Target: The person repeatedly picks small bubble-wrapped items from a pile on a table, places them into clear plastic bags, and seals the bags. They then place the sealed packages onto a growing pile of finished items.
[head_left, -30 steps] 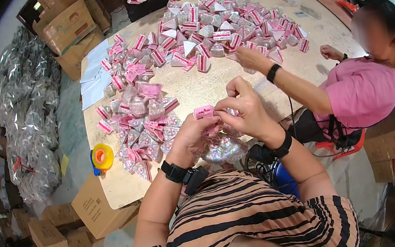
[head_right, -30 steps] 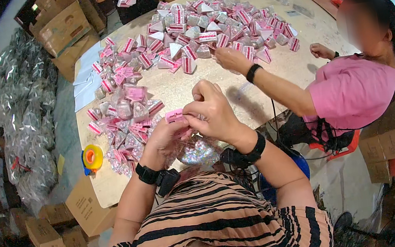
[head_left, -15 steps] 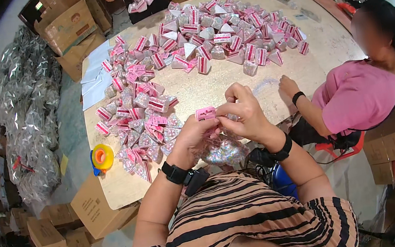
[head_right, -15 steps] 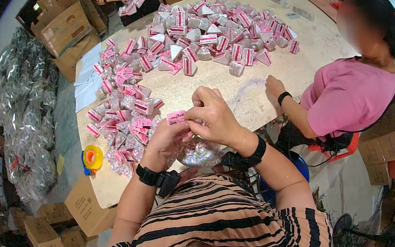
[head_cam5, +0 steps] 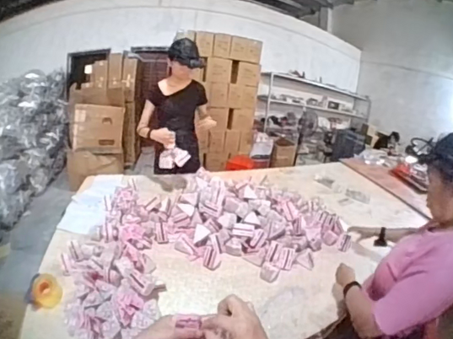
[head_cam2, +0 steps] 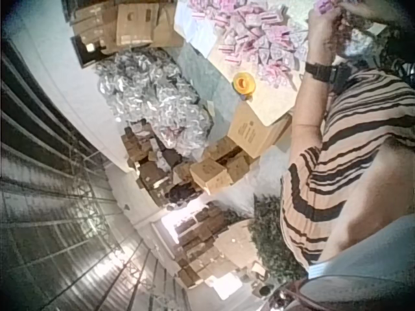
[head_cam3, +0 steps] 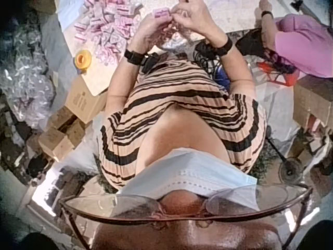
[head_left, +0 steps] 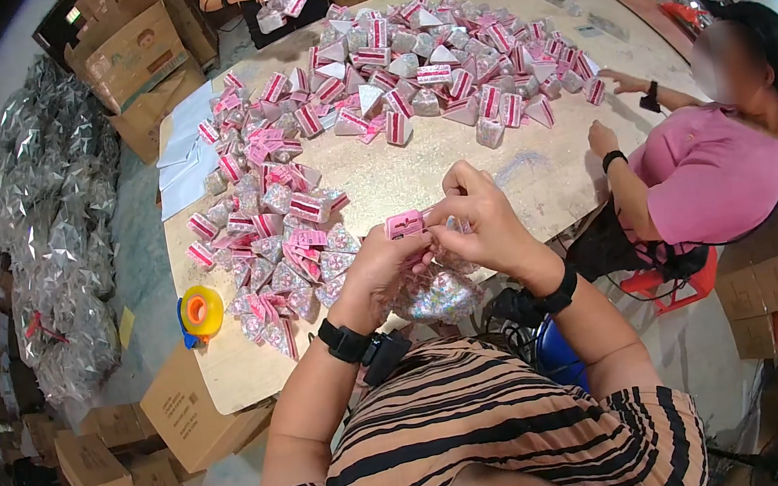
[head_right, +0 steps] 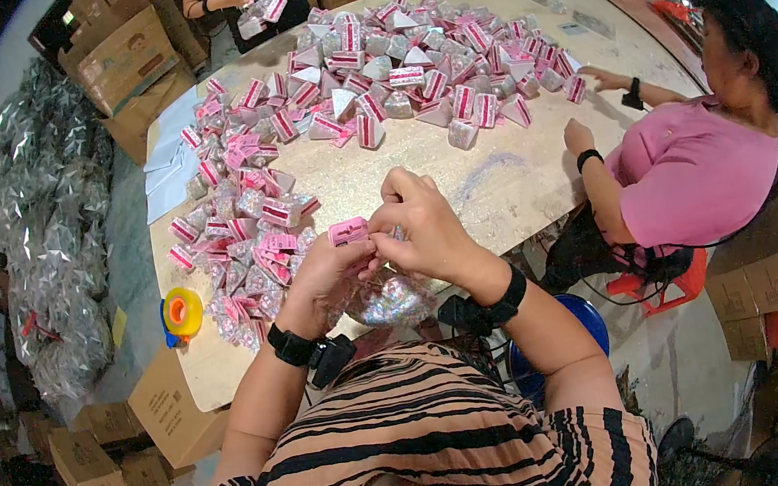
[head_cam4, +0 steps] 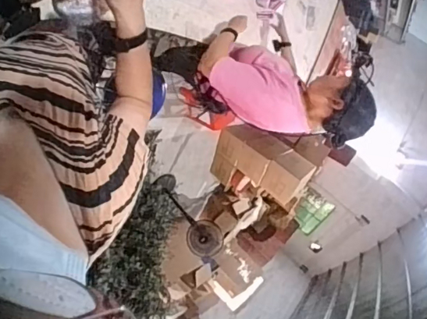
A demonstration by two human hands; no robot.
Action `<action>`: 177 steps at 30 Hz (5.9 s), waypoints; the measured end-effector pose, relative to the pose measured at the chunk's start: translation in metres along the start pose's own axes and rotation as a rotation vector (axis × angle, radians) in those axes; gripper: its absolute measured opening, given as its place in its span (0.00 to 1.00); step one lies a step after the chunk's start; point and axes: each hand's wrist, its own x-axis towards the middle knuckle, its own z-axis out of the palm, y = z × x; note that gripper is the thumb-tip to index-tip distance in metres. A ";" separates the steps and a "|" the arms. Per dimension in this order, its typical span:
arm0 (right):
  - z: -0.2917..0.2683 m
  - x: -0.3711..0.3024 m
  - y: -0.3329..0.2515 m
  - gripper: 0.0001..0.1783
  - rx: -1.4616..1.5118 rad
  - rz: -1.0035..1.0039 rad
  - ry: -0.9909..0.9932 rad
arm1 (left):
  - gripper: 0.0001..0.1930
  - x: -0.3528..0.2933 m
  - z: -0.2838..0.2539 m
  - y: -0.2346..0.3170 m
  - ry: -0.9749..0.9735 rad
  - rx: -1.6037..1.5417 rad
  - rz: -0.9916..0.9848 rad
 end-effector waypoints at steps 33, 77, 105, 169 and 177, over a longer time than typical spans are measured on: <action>0.008 -0.008 -0.001 0.07 -0.217 -0.180 0.053 | 0.03 0.011 0.005 -0.010 -0.046 0.084 0.008; 0.071 0.006 0.156 0.09 0.139 0.417 -0.405 | 0.08 0.114 -0.090 -0.055 0.164 -0.258 0.037; 0.105 0.026 0.163 0.08 -0.103 0.254 -0.622 | 0.05 0.066 -0.136 -0.027 0.336 -0.134 0.084; 0.086 0.024 0.153 0.10 0.959 0.837 -0.333 | 0.30 0.103 -0.062 -0.010 0.276 0.270 0.227; 0.092 0.017 0.148 0.08 0.975 0.809 -0.232 | 0.29 0.102 -0.056 -0.005 0.239 0.279 0.173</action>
